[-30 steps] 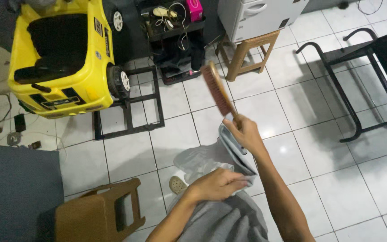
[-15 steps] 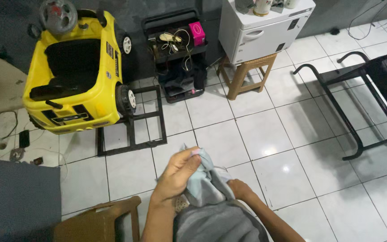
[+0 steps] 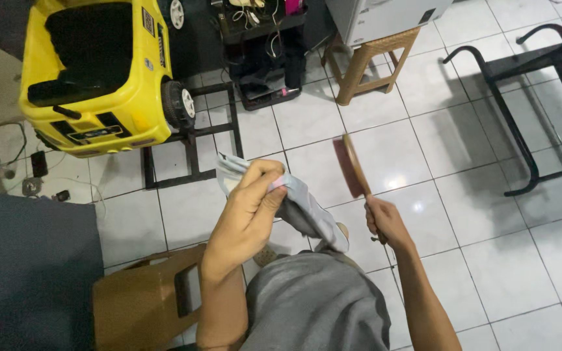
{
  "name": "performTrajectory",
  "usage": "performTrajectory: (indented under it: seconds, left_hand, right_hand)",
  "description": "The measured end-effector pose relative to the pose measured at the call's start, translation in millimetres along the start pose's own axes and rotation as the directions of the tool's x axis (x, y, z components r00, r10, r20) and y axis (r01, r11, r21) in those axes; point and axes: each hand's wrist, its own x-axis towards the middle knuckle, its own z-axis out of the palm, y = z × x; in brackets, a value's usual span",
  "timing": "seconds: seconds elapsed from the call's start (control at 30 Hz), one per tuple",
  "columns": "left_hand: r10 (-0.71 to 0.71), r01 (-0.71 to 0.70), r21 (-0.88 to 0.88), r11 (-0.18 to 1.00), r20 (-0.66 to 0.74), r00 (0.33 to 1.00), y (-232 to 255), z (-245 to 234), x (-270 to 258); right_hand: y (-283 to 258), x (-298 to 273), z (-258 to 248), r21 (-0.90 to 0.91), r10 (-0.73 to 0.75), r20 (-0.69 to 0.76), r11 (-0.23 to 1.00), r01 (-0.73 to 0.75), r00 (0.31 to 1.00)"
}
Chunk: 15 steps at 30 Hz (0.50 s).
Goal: The person unfolds and turns a fabric garment by hand while brushing its surfaces with a bristle brush.
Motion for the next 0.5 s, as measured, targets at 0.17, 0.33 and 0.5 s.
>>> performTrajectory:
  seconds: [0.17,0.33,0.5]
  left_hand:
    - [-0.049,0.053,-0.01,0.999,0.236,0.971,0,14,2]
    - [-0.08,0.132,-0.179,0.975,0.271,0.959,-5,-10,-14]
    - [-0.192,0.178,-0.494,0.851,0.024,0.981,-21,-24,-50]
  right_hand:
    - [-89,-45,60,0.497,-0.36,0.308,0.85,0.174,0.881]
    - [-36,-9,94,0.205,-0.218,0.607,0.972,0.114,0.764]
    - [96,51,85,-0.677,0.124,0.37,0.714,0.176,0.921]
